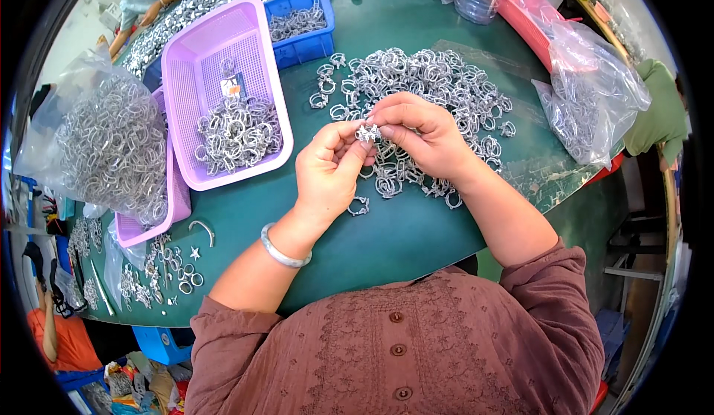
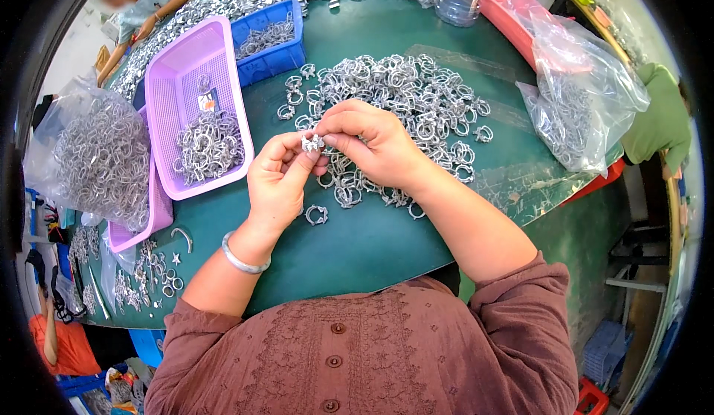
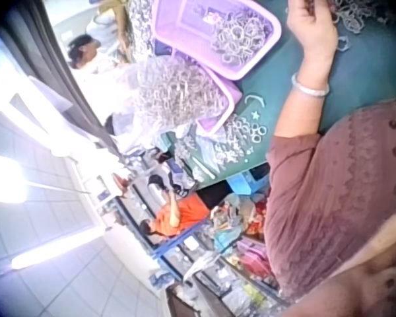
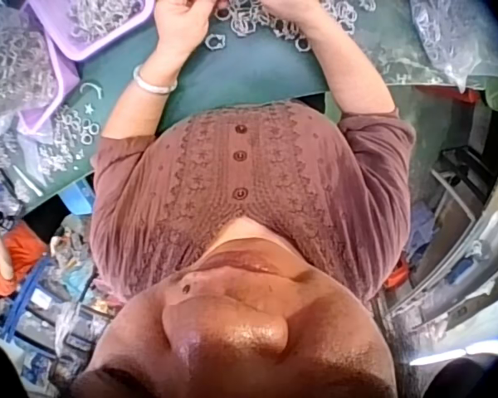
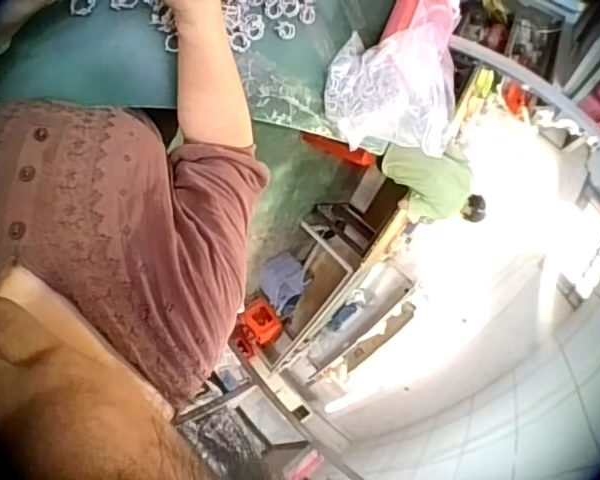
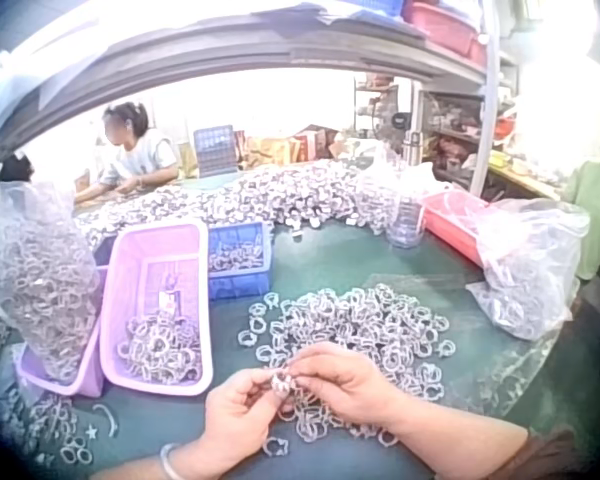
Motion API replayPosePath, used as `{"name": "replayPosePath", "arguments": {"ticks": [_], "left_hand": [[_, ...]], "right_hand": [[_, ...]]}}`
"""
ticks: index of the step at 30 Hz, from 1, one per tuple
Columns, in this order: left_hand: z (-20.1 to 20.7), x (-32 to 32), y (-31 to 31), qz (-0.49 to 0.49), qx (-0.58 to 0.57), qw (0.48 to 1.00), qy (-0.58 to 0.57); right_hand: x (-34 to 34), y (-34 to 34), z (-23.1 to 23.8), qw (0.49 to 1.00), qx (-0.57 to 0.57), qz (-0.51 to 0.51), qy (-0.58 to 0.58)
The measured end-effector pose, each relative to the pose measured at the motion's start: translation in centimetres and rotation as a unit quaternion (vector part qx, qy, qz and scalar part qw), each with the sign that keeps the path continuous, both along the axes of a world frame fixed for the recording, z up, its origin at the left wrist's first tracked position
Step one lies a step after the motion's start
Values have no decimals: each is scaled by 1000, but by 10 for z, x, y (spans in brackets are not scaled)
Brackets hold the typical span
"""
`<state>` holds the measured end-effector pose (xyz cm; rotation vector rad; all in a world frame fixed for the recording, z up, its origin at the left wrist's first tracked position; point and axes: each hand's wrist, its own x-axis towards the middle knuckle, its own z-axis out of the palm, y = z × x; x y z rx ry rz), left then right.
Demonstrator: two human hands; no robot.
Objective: The person assembles metal clips by picking pieces from the table and connecting them together by hand.
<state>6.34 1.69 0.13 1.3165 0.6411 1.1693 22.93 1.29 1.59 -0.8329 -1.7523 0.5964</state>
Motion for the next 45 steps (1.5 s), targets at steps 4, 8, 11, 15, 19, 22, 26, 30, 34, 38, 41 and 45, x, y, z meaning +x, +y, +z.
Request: {"name": "replayPosePath", "arguments": {"ticks": [4,8,11,15,19,22,26,30,34,38,41,45], "left_hand": [[0,0,0,2,-3,1000,1],[0,1,0,3,-2,1000,3],[1,1,0,0,-4,1000,0],[1,1,0,-3,-9,1000,2],[1,0,1,-15,-11,1000,7],[1,0,1,-21,-23,1000,2],[1,-1,1,-31,-39,999,5],[8,3,-2,-9,-44,999,-5],[8,3,-3,12,8,1000,-1],[2,-1,2,-12,3,1000,18],[1,-1,5,-23,34,999,-4],[1,0,6,-50,0,996,-79]], "right_hand": [[0,-1,1,1000,-4,-3,-1],[0,-1,1,1000,-3,-8,-5],[0,-1,0,1000,-6,-7,-2],[0,-1,0,1000,-9,-8,-6],[0,-1,1,1000,-5,-3,-6],[0,-1,1,1000,-4,0,-10],[0,-1,0,1000,-8,-1,-7],[0,-1,0,1000,-11,-8,-4],[-2,-4,2,999,10,-32,-30],[-3,-5,6,997,45,-31,-63],[-5,-6,6,1000,-18,-8,-3],[-4,-4,0,998,-36,-15,53]]}}
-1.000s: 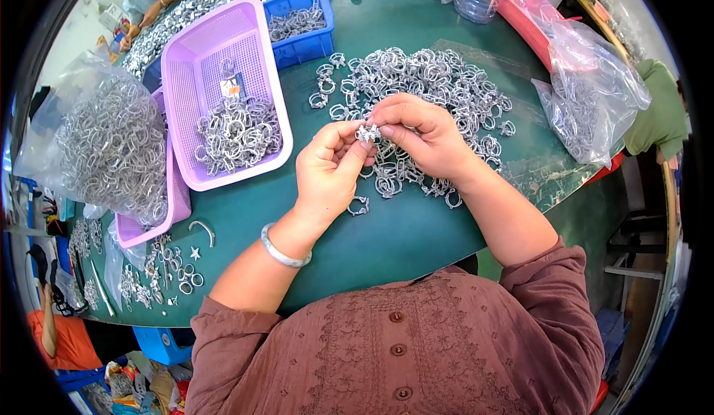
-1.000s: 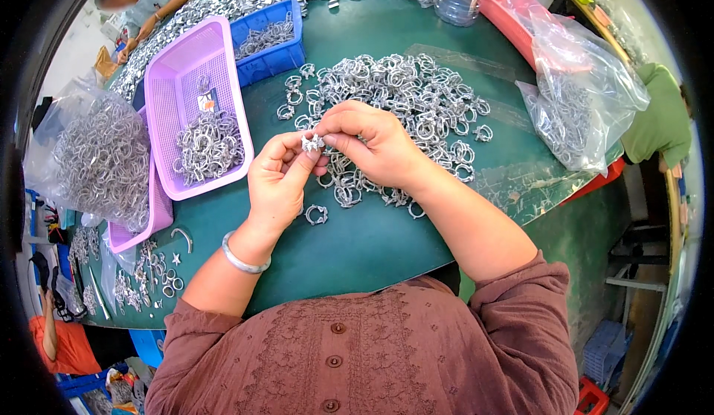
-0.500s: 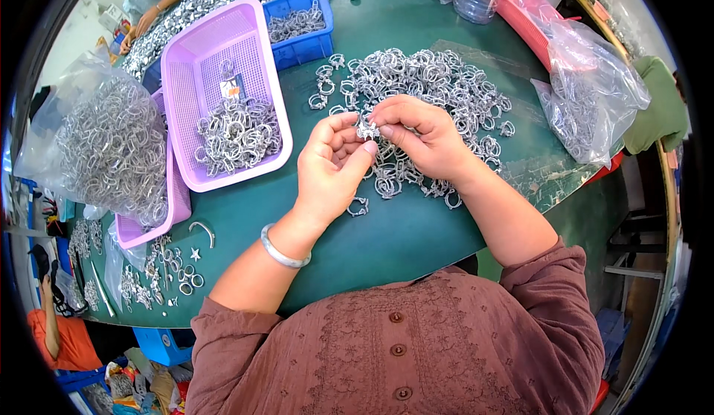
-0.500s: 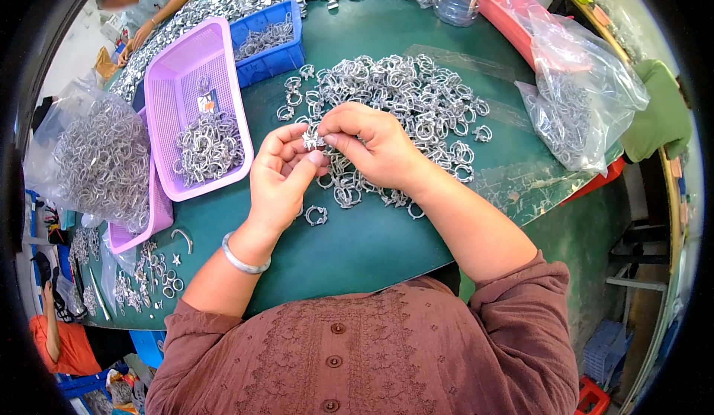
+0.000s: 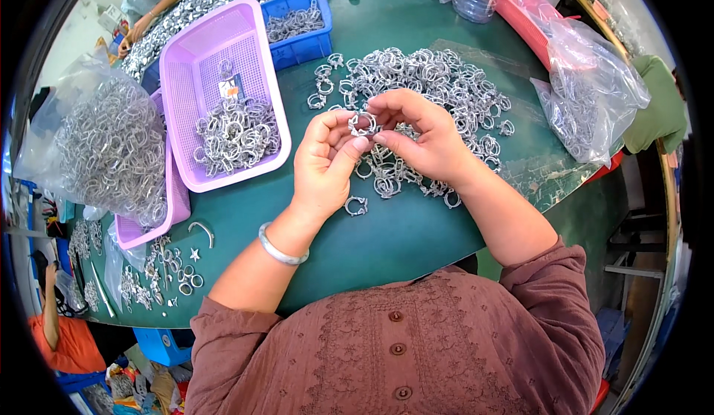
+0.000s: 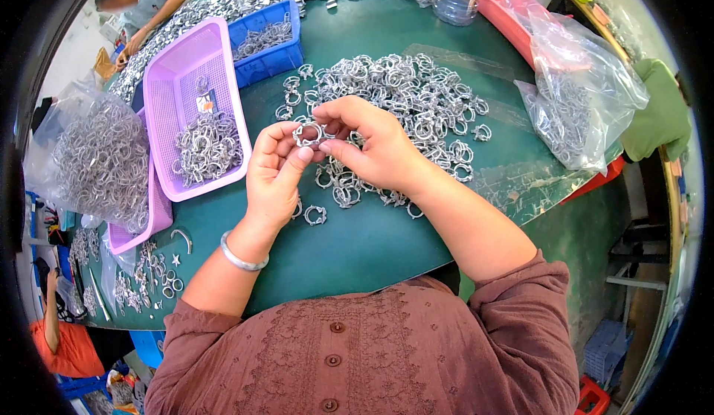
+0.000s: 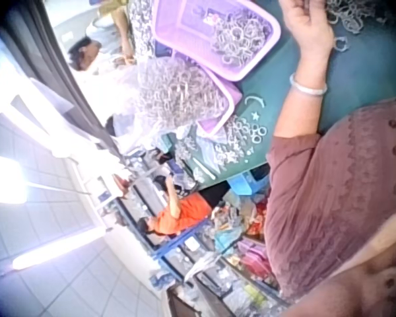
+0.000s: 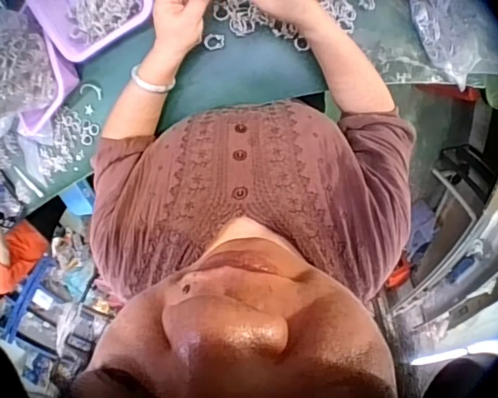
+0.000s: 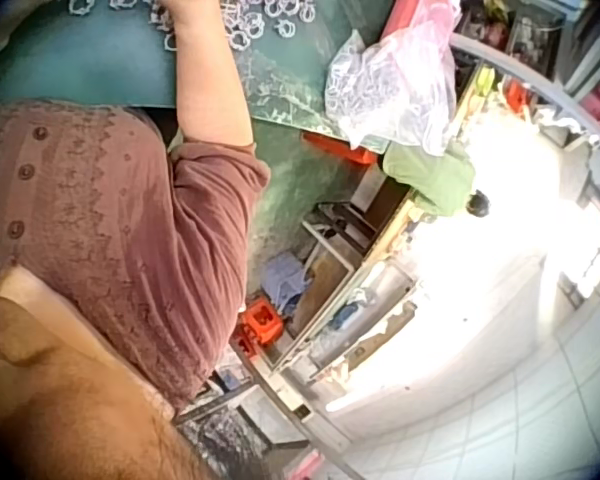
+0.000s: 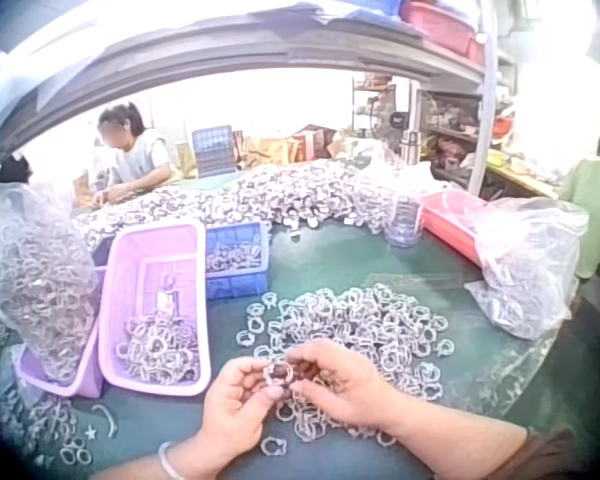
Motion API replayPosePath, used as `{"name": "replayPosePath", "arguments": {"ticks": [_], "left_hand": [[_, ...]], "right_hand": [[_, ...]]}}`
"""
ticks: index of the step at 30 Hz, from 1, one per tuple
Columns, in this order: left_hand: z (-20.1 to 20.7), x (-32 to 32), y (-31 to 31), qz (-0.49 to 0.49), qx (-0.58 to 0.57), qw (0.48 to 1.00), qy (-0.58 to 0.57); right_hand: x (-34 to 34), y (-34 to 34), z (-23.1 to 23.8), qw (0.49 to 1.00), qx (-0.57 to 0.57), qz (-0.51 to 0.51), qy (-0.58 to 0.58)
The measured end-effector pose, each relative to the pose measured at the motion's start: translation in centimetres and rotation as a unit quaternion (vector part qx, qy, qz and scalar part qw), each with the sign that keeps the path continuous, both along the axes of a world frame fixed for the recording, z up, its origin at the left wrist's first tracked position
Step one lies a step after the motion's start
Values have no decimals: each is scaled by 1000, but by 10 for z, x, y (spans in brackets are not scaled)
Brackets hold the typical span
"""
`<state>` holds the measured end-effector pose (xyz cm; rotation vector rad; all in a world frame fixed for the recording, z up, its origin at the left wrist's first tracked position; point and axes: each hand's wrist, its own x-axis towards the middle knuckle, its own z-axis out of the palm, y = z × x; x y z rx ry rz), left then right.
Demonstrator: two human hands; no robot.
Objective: The person assembles metal clips by picking pieces from the table and connecting them together by hand.
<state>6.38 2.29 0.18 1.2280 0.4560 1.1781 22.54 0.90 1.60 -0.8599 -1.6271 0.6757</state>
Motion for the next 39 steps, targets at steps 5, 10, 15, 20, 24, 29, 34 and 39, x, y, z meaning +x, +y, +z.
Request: {"name": "replayPosePath", "arguments": {"ticks": [5,10,15,20,24,29,34,39], "left_hand": [[0,-2,2,-23,-19,1000,-10],[-3,-3,4,-20,-23,1000,-2],[-3,-3,4,-16,-17,1000,6],[-4,-4,5,-12,-11,1000,16],[-3,-4,5,-8,-13,1000,21],[-2,-4,4,-6,-15,1000,22],[-2,-5,5,-9,-8,999,30],[-1,-5,5,-5,-4,999,41]], "right_hand": [[3,2,2,998,32,0,-53],[3,1,2,998,34,0,-51],[3,1,3,998,31,-5,-52],[4,1,3,998,30,-9,-59],[4,0,4,998,31,-8,-60],[4,0,4,998,29,-9,-62],[4,0,5,998,28,-11,-60],[4,-1,6,998,23,-11,-57]]}}
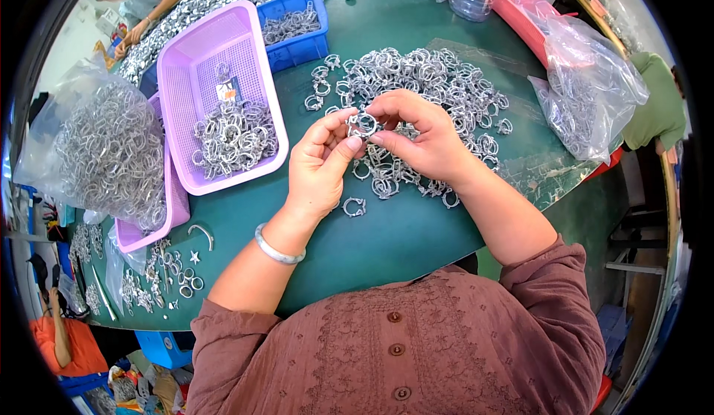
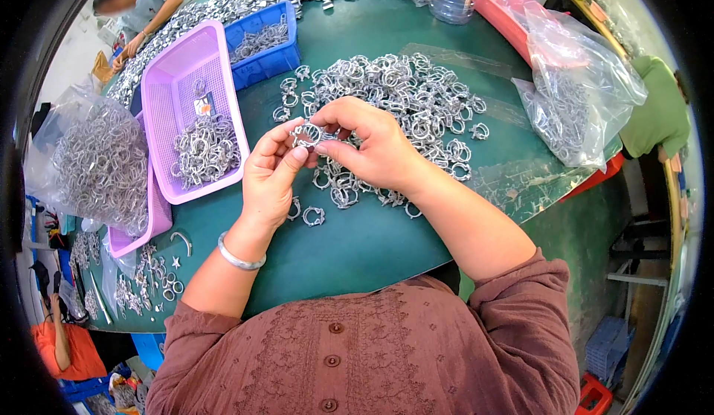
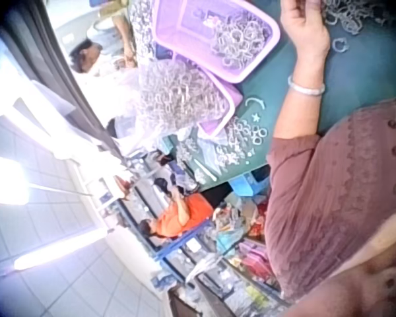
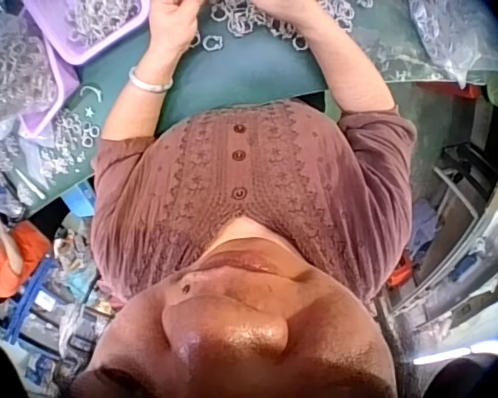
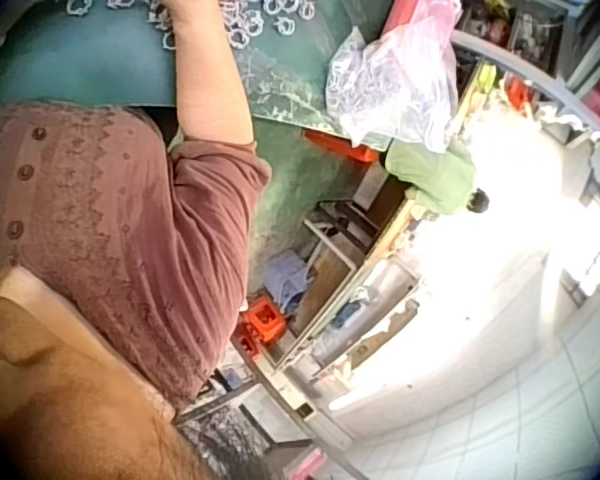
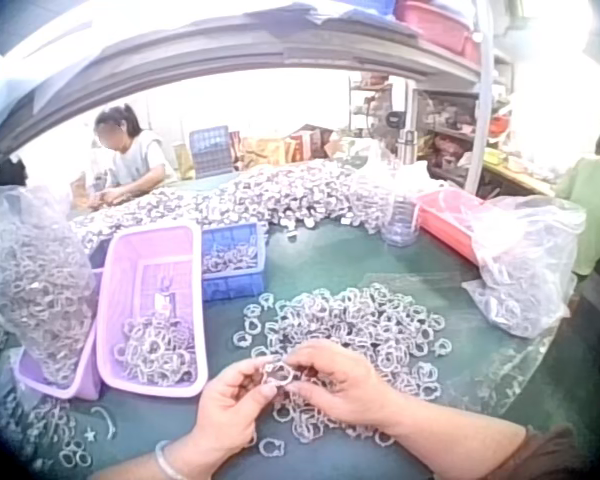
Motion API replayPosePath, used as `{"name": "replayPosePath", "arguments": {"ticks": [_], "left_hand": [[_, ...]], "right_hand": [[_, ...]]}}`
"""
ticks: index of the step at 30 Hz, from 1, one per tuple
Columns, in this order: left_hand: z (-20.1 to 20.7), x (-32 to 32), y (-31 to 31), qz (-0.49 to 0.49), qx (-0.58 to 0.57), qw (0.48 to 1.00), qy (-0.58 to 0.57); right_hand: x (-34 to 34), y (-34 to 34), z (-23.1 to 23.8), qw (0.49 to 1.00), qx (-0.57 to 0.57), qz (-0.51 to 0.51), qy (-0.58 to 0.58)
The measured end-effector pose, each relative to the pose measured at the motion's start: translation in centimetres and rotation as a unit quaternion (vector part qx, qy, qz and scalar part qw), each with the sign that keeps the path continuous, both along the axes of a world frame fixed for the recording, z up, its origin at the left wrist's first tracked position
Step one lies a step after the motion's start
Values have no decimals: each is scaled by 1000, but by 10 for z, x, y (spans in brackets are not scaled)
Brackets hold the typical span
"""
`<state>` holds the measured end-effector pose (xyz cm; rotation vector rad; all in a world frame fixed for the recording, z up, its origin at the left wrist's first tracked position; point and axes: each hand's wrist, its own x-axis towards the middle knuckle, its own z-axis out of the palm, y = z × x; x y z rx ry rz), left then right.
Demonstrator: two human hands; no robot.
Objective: The person assembles metal clips by picking pieces from the table and connecting them together by hand.
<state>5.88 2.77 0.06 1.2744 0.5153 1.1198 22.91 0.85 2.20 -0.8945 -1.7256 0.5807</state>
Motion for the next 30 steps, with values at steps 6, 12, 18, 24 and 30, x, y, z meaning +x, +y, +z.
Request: {"name": "replayPosePath", "arguments": {"ticks": [6,12,18,24,30], "left_hand": [[1,-1,0,-6,-17,1000,-1],[5,-1,-2,-7,-55,998,2],[6,-1,-2,-15,-75,997,-3],[7,-1,-2,-19,-87,996,-15],[1,-1,-1,-6,-48,999,-19]], "right_hand": [[0,0,-3,1000,-11,0,4],[0,-1,-3,1000,-22,-6,-1],[-1,-2,-2,999,-39,-9,11],[0,-2,-2,998,-56,-5,35],[0,-1,-6,996,-78,-8,46]]}}
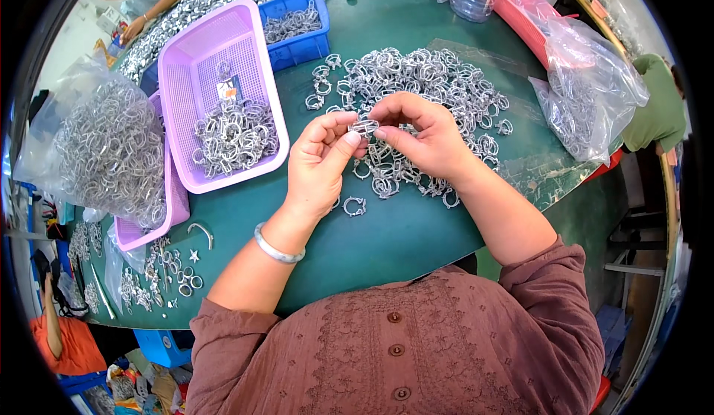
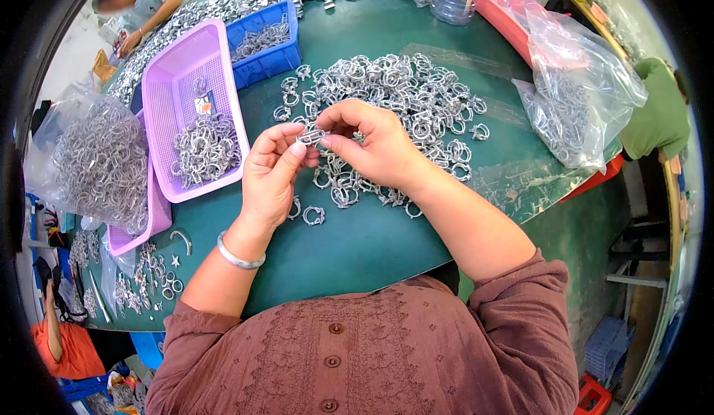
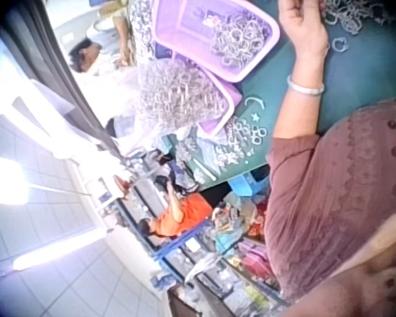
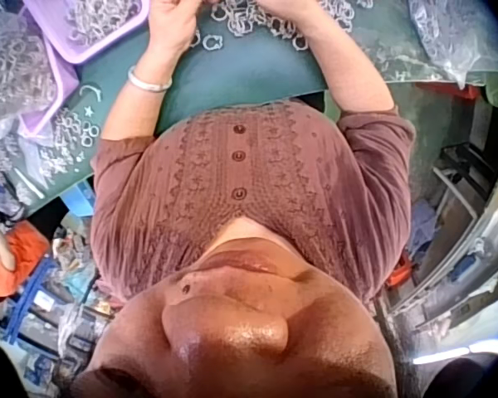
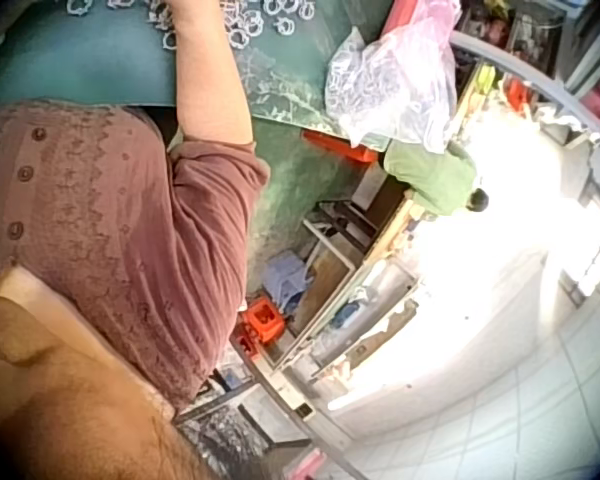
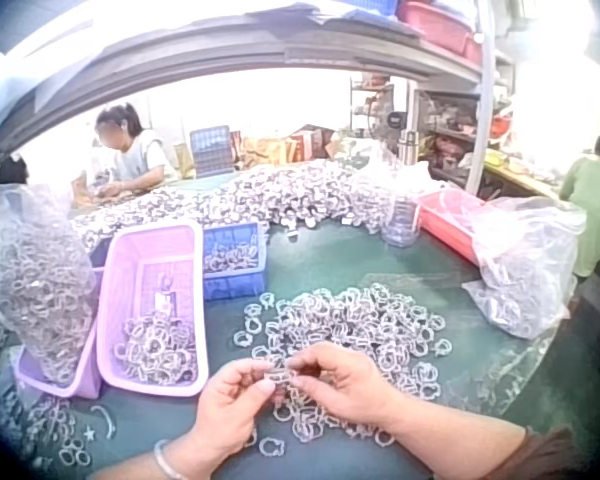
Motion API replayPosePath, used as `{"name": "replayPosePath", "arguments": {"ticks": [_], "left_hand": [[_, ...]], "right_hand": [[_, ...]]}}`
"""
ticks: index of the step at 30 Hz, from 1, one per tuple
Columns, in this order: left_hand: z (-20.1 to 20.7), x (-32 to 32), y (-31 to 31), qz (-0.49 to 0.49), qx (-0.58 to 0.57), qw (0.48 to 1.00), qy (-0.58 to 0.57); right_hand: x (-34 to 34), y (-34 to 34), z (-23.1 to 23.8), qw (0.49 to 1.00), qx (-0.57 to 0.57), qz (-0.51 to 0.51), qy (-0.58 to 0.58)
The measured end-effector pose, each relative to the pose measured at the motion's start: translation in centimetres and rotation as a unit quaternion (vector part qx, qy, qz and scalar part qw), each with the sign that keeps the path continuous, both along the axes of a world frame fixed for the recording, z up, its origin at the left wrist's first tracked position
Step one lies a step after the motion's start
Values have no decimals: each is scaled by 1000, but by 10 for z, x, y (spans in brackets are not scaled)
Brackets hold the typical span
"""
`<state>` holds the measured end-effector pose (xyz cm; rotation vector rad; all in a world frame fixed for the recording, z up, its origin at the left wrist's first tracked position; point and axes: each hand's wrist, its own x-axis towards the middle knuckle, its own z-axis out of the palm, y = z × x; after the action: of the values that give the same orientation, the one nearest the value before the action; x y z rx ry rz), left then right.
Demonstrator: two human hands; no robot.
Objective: The person assembles metal clips by picking pieces from the table and connecting them together by hand.
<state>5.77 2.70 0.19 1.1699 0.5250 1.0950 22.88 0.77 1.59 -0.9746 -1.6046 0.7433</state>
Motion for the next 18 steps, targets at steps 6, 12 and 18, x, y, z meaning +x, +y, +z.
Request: {"name": "replayPosePath", "arguments": {"ticks": [6,12,18], "left_hand": [[3,1,1,3,-9,1000,-21],[1,2,1,8,31,999,-19],[2,3,0,27,77,997,3]], "right_hand": [[2,3,-1,999,29,13,-14],[1,2,-2,1000,9,24,3],[0,1,-2,999,5,32,37]]}}
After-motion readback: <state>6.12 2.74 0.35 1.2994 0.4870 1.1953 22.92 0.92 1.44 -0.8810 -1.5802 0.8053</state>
